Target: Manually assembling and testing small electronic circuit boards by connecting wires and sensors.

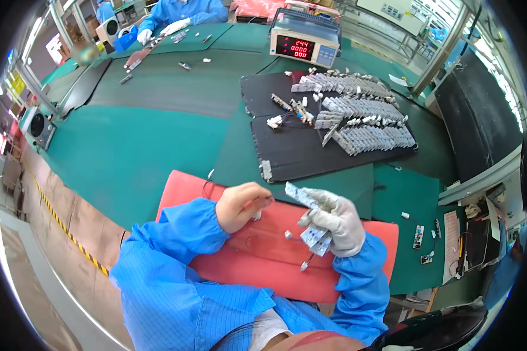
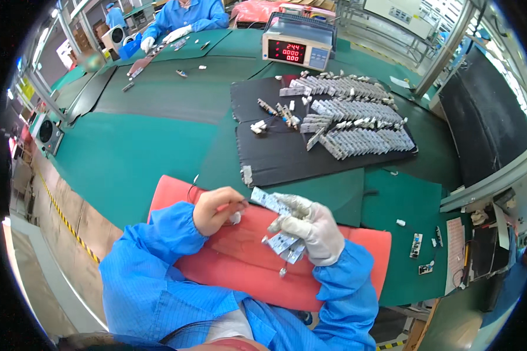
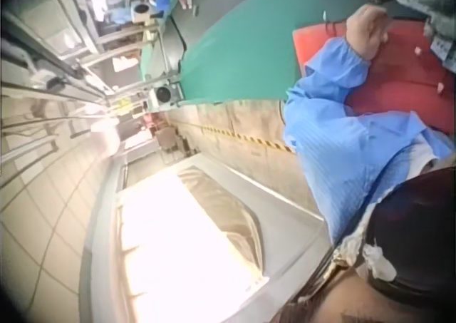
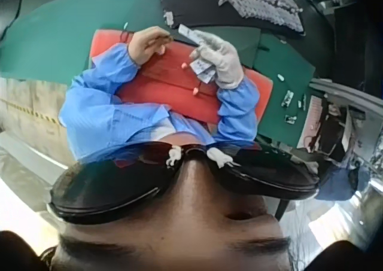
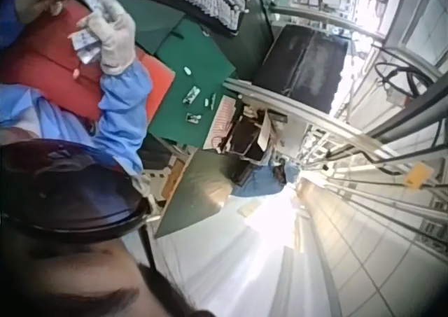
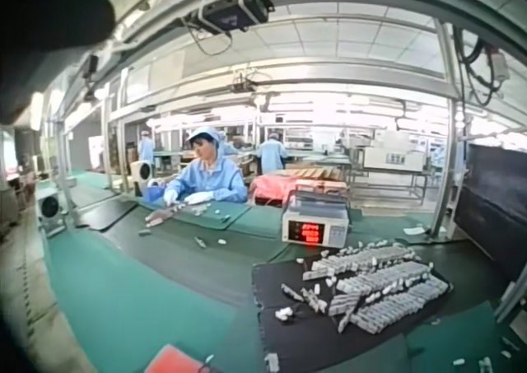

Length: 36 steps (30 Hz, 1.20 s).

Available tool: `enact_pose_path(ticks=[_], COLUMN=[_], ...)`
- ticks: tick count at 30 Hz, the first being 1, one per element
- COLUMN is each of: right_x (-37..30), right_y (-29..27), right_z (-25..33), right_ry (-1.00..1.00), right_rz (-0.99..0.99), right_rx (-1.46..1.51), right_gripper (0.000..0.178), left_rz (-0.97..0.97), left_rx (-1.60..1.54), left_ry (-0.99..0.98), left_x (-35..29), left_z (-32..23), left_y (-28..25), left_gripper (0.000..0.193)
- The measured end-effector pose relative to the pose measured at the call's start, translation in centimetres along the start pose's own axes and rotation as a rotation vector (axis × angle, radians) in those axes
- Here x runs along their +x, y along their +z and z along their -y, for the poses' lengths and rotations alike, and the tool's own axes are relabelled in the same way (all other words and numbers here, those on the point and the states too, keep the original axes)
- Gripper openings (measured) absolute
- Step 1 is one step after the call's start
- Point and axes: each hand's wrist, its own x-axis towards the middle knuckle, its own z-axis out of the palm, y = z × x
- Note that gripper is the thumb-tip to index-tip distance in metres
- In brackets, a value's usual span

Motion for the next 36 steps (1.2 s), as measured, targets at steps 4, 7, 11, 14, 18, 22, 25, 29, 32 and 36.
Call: enact_pose_path(ticks=[4, 7, 11, 14, 18, 22, 25, 29, 32, 36], right_x=[-0.1, -0.5, -0.4, -0.8, -0.3, -0.7, 0.0, 1.4, 2.1, 2.3], right_y=[1.0, 1.3, 1.2, 1.5, -1.1, -0.1, -0.4, -1.5, -1.2, -2.7], right_z=[0.5, 0.4, 0.0, -0.3, -2.1, -1.9, -2.1, -1.6, -1.5, -3.0], right_ry=[-0.028, -0.113, -0.158, -0.222, -0.611, -0.245, -0.312, -0.056, 0.068, -0.157], right_rz=[-0.03, -0.11, -0.108, -0.121, -0.121, -0.195, -0.144, -0.19, -0.329, -0.24], right_rx=[-0.131, -0.239, -0.325, -0.372, -0.856, -0.387, -0.466, -0.51, -0.518, -0.611], right_gripper=[0.047, 0.038, 0.035, 0.032, 0.024, 0.025, 0.039, 0.043, 0.056, 0.058], left_rz=[-0.003, -0.001, -0.019, -0.057, 0.015, 0.053, 0.028, -0.015, -0.023, -0.004], left_rx=[-0.155, -0.247, -0.189, -0.072, 0.111, 0.199, 0.211, 0.321, 0.332, 0.325], left_ry=[-0.093, -0.143, -0.068, -0.076, 0.083, 0.174, 0.289, 0.27, 0.266, 0.283], left_x=[-0.1, -0.6, -1.0, -1.6, -2.2, -1.8, -1.1, -1.1, -1.1, -0.9], left_z=[0.1, 0.1, 0.5, 0.1, 0.3, 0.6, -0.7, 0.1, 0.5, 0.8], left_y=[-0.5, -0.6, -1.0, -1.1, -1.3, -1.8, -1.7, -1.6, -1.6, -1.5], left_gripper=[0.008, 0.008, 0.008, 0.009, 0.008, 0.011, 0.014, 0.013, 0.014, 0.015])
